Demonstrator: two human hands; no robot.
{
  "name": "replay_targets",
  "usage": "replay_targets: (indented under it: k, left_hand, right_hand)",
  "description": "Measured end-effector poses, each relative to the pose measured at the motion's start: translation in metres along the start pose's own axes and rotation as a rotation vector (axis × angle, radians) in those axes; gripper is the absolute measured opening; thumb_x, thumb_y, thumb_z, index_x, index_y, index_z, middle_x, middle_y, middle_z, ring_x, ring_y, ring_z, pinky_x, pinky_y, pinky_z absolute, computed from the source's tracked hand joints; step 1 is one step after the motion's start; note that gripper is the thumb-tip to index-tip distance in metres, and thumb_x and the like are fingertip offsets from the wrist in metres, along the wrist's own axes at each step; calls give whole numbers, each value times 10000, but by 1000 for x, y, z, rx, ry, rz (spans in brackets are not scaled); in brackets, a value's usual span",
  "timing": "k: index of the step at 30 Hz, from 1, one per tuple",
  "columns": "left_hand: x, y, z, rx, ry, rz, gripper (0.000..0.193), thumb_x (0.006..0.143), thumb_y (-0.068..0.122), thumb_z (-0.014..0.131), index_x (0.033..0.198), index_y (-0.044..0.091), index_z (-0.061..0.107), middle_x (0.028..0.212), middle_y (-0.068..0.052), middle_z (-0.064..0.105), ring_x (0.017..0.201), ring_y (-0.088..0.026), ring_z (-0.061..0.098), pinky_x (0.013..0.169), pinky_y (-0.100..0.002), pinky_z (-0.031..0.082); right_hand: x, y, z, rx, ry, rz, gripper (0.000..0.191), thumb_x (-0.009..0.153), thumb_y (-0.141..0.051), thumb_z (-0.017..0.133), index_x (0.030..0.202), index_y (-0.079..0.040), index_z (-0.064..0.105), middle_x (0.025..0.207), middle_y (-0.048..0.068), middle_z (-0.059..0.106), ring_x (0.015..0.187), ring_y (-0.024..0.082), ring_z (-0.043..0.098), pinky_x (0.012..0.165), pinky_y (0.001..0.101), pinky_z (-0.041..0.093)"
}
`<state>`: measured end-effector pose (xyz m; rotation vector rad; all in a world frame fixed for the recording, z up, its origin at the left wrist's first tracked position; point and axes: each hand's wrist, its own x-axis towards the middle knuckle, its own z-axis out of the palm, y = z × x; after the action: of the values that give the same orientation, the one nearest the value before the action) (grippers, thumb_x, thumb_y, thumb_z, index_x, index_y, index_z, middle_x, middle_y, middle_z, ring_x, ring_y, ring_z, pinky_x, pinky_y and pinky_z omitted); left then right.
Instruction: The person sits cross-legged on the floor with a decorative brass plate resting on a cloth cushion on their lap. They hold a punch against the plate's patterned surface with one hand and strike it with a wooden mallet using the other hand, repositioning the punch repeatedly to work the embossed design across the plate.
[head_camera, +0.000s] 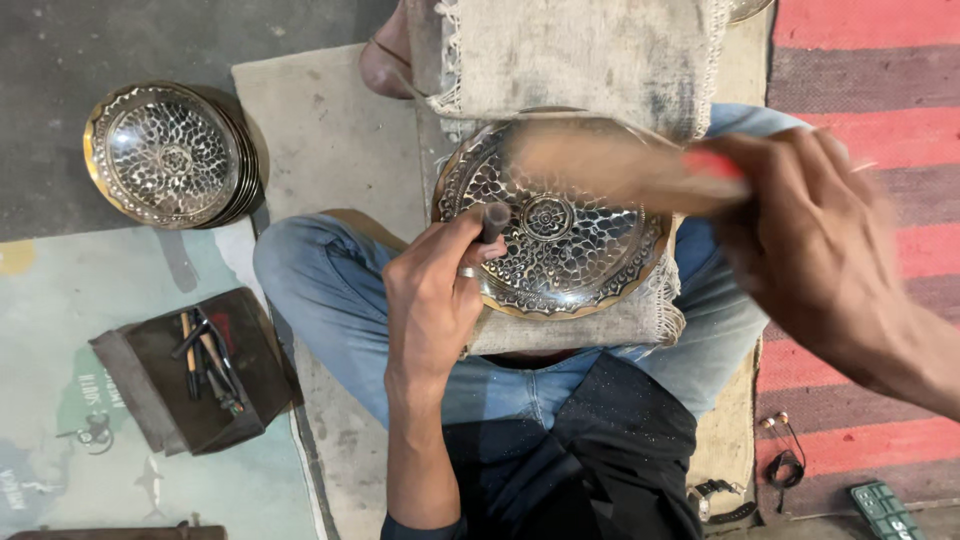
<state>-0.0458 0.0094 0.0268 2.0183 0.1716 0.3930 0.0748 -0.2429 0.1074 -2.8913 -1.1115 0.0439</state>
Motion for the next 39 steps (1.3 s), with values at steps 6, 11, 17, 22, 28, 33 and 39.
replay_targets:
  k: [6, 11, 17, 22, 28, 33, 39]
  left_hand:
    - [1, -1, 3, -37, 13, 6, 438, 813, -200, 596, 1189, 5, 686, 980, -127, 762, 916, -218, 785, 757, -311, 644]
    - [1, -3, 3, -32, 5, 34, 404, 813, -200, 589, 1159, -10, 678, 987, -134, 761, 934, -221, 788, 791, -330, 640]
    - [1, -4, 1, -8, -10, 32, 402, 806, -186, 596, 1160, -17, 684, 950, -133, 761, 910, -234, 788, 781, -356, 616]
    - [2, -4, 1, -75, -6, 1, 363, 842, -185, 598, 1153, -8, 659, 997, -143, 748, 952, -216, 802, 794, -321, 643]
    - [1, -5, 4, -76, 26, -18, 384, 891, -176, 611, 1218, 12, 680, 994, -124, 760, 950, -193, 796, 777, -297, 649]
    - [1, -6, 5, -82, 20, -35, 376, 895, -168, 599, 1214, 14, 680, 1006, -126, 757, 953, -192, 800, 762, -292, 656]
    - [5, -9, 3, -49, 13, 43, 332, 918, -154, 669, 1197, 23, 697, 1029, -111, 773, 959, -185, 792, 760, -297, 653]
  right_hand:
    - [-2, 3, 4, -37, 12, -27, 516, 842, -37, 738, 1330, -27, 570, 1110, 183, 656, 940, 342, 647, 706, 473, 523]
    - [-2, 1, 4, 72, 113, -82, 495, 828, 3, 703, 1301, -29, 560, 1138, 192, 651, 979, 359, 642, 723, 475, 521]
    - [-2, -3, 4, 85, 146, -64, 478, 846, 8, 694, 1304, -16, 560, 1112, 183, 650, 959, 344, 636, 736, 463, 524]
    - [-1, -2, 1, -11, 95, -83, 430, 857, -30, 735, 1266, -29, 598, 1041, 166, 670, 889, 312, 654, 707, 438, 537]
    - [-1, -2, -10, 291, 107, 173, 460, 967, -170, 783, 1304, 27, 540, 1032, 182, 638, 808, 282, 657, 704, 439, 549]
    - [3, -6, -10, 290, 172, 168, 450, 927, -124, 777, 1242, 21, 491, 974, 142, 665, 781, 272, 670, 670, 408, 540]
    - [-1, -6, -7, 223, 63, 152, 468, 853, -82, 768, 1244, 19, 533, 1006, 209, 671, 857, 341, 688, 744, 444, 561]
